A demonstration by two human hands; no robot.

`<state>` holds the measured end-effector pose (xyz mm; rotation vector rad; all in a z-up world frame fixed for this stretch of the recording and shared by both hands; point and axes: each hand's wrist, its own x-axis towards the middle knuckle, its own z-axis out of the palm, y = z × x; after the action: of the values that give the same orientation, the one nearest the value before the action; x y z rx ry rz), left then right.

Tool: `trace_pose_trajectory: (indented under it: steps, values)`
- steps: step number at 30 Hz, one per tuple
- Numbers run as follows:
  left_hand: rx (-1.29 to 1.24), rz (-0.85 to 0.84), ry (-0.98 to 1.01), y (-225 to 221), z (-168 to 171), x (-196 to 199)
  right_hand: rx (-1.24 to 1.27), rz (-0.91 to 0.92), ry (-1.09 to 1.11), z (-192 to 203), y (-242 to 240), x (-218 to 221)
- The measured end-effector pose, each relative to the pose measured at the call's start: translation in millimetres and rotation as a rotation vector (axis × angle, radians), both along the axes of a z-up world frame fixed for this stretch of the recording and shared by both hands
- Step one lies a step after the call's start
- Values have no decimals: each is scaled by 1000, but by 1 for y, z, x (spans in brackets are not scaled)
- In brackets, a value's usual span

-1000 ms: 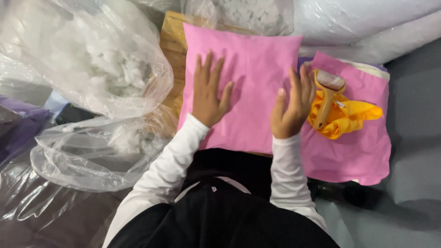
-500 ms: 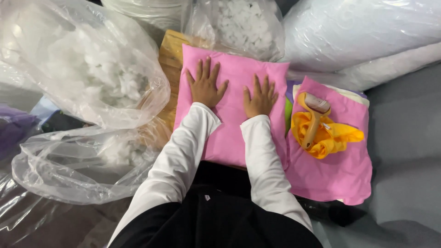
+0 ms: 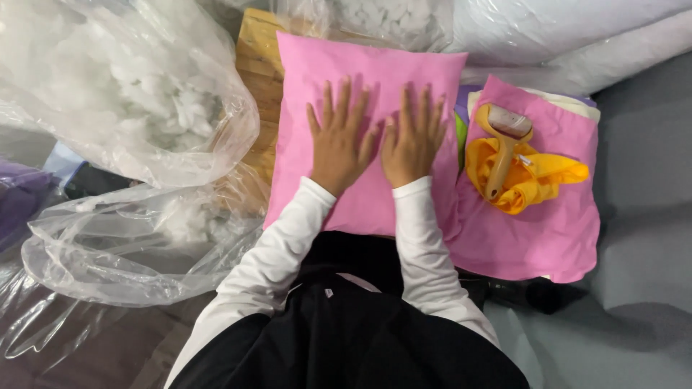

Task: The person cleans a pink pillow with a lint roller, places it inside a clear plastic bag, presses out the air, and wipes the exterior of the bag with a yellow cloth.

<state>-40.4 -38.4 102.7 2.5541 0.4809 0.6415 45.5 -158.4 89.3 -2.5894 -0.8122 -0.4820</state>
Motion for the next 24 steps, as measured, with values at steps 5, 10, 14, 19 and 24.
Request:
trace_pose_trajectory:
  steps: [5, 10, 14, 19, 24]
  values:
    - [115, -83, 116, -1, -93, 21, -192, -41, 142, -65, 5, -4]
    - [103, -66, 175, 17, -96, -21, -195, -59, 66, -82, -48, -19]
    - [-22, 73, 334, 39, -85, -53, -75, -48, -195, -93, -92, -5]
    - [1, 52, 176, -6, -31, -87, 35, -90, -258, -40, -93, -51]
    - [151, -194, 135, -15, -97, -98, -155, 257, 112, -69, -77, -101]
